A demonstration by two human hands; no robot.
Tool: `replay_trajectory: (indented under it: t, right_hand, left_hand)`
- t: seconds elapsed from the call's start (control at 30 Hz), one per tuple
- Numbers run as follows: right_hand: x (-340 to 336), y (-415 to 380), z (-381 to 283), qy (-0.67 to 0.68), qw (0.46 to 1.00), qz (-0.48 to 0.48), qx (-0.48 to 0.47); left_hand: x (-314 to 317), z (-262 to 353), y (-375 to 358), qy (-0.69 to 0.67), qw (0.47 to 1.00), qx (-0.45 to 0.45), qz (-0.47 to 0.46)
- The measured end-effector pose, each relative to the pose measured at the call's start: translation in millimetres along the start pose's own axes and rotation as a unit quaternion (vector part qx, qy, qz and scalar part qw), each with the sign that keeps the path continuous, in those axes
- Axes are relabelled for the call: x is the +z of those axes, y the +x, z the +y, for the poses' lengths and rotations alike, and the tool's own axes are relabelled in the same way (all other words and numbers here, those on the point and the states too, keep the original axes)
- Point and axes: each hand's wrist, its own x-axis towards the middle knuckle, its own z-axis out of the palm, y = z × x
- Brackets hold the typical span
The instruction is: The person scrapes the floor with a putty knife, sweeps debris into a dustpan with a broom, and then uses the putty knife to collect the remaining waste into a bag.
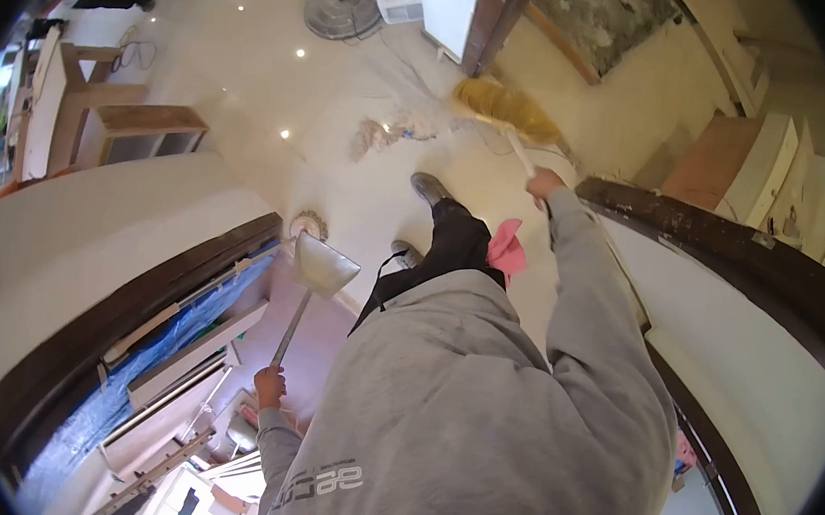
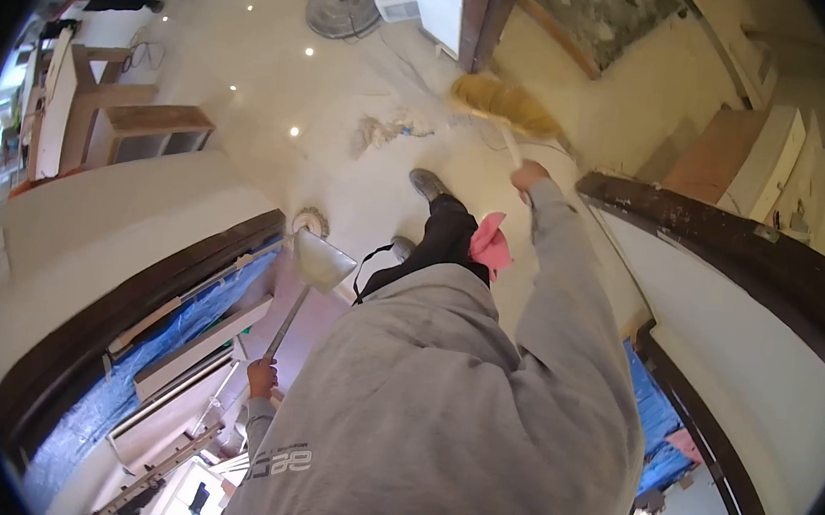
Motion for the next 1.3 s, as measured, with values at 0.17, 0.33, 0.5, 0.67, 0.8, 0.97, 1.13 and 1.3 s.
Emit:
replay_trajectory:
  t: [0.17, 0.33, 0.5, 0.67, 0.8, 0.97, 1.13, 1.3]
  right_hand:
    - [-38, -118, 62, 0.239, 0.97, -0.014, -0.045]
    - [-52, -278, 8, 0.317, 0.947, 0.043, -0.018]
    - [-45, -384, 4, 0.343, 0.936, 0.075, 0.014]
    - [-34, -472, 16, 0.44, 0.897, 0.0, 0.032]
    - [-46, -516, 34, 0.455, 0.883, -0.073, 0.091]
    - [-26, -504, 26, 0.447, 0.862, -0.173, 0.166]
    - [-8, -473, -9, 0.324, 0.907, -0.138, 0.231]
    - [-17, -445, -35, 0.219, 0.928, -0.151, 0.261]
  left_hand:
    - [4, -107, 88, 0.178, 0.958, 0.226, 0.015]
    - [31, -105, 97, 0.353, 0.916, 0.19, 0.03]
    - [61, -130, 168, 0.368, 0.922, 0.123, 0.004]
    - [62, -108, 164, 0.494, 0.846, 0.192, -0.062]
    - [84, -122, 179, 0.571, 0.795, 0.199, -0.044]
    - [120, -142, 220, 0.368, 0.917, 0.155, -0.019]
    - [138, -133, 188, 0.195, 0.977, 0.067, 0.051]
    - [147, -132, 142, 0.061, 0.997, 0.007, 0.051]
